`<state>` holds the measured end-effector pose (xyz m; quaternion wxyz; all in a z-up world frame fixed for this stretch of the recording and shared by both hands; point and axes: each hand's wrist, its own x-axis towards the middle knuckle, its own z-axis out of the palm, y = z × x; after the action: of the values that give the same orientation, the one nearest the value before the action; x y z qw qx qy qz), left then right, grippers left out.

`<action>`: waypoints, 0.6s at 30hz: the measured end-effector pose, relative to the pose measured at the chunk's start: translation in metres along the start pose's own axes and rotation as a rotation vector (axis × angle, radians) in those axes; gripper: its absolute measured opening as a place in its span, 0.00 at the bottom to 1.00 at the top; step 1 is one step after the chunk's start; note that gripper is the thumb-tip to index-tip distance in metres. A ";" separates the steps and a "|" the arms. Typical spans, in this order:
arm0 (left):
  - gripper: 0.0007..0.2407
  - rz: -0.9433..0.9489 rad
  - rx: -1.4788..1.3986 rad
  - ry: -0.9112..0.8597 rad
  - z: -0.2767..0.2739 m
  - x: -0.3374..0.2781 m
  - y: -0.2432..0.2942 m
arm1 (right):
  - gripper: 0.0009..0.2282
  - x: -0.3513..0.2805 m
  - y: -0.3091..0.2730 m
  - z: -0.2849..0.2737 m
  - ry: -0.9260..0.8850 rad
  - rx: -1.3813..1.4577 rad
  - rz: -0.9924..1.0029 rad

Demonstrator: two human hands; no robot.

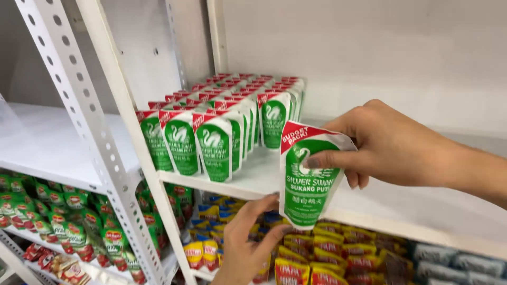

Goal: Restocking and organizing vinegar pouches and other condiments on grocery store shelves.

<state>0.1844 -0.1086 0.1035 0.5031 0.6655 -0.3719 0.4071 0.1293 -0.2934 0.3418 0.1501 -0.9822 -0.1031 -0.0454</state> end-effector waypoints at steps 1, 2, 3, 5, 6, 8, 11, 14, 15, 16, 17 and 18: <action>0.18 0.012 0.007 0.008 0.000 0.011 -0.006 | 0.12 0.013 0.004 -0.001 0.011 -0.004 -0.011; 0.20 -0.018 0.021 0.046 -0.001 0.022 -0.012 | 0.11 0.026 0.007 -0.002 0.030 0.024 -0.044; 0.22 -0.038 0.036 0.085 -0.002 0.036 -0.018 | 0.12 0.040 0.010 -0.005 0.059 0.052 -0.081; 0.20 0.098 0.132 0.103 -0.008 0.057 -0.030 | 0.12 0.065 0.015 -0.007 0.080 0.082 -0.124; 0.19 0.211 0.222 0.111 -0.010 0.067 -0.035 | 0.13 0.078 0.018 -0.007 0.082 0.118 -0.151; 0.18 0.281 0.255 0.058 -0.017 0.084 -0.042 | 0.13 0.100 0.020 -0.004 0.081 0.134 -0.187; 0.17 0.340 0.401 -0.066 -0.019 0.105 -0.053 | 0.13 0.132 0.027 0.004 0.072 0.159 -0.235; 0.17 0.281 0.515 -0.129 -0.009 0.105 -0.073 | 0.13 0.162 0.034 0.017 0.038 0.165 -0.269; 0.16 0.244 0.503 -0.136 -0.004 0.105 -0.082 | 0.12 0.171 0.037 0.021 0.024 0.171 -0.276; 0.16 0.251 0.512 -0.134 -0.002 0.107 -0.087 | 0.12 0.180 0.040 0.024 0.029 0.173 -0.284; 0.17 0.229 0.568 -0.169 0.002 0.108 -0.092 | 0.12 0.188 0.043 0.027 0.012 0.179 -0.284; 0.18 0.206 0.624 -0.204 0.006 0.108 -0.097 | 0.13 0.196 0.046 0.030 -0.006 0.185 -0.283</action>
<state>0.3158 -0.1029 0.1661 0.1918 0.7835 -0.3430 0.4814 0.3323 -0.2905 0.3235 0.2318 -0.9400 -0.2446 -0.0536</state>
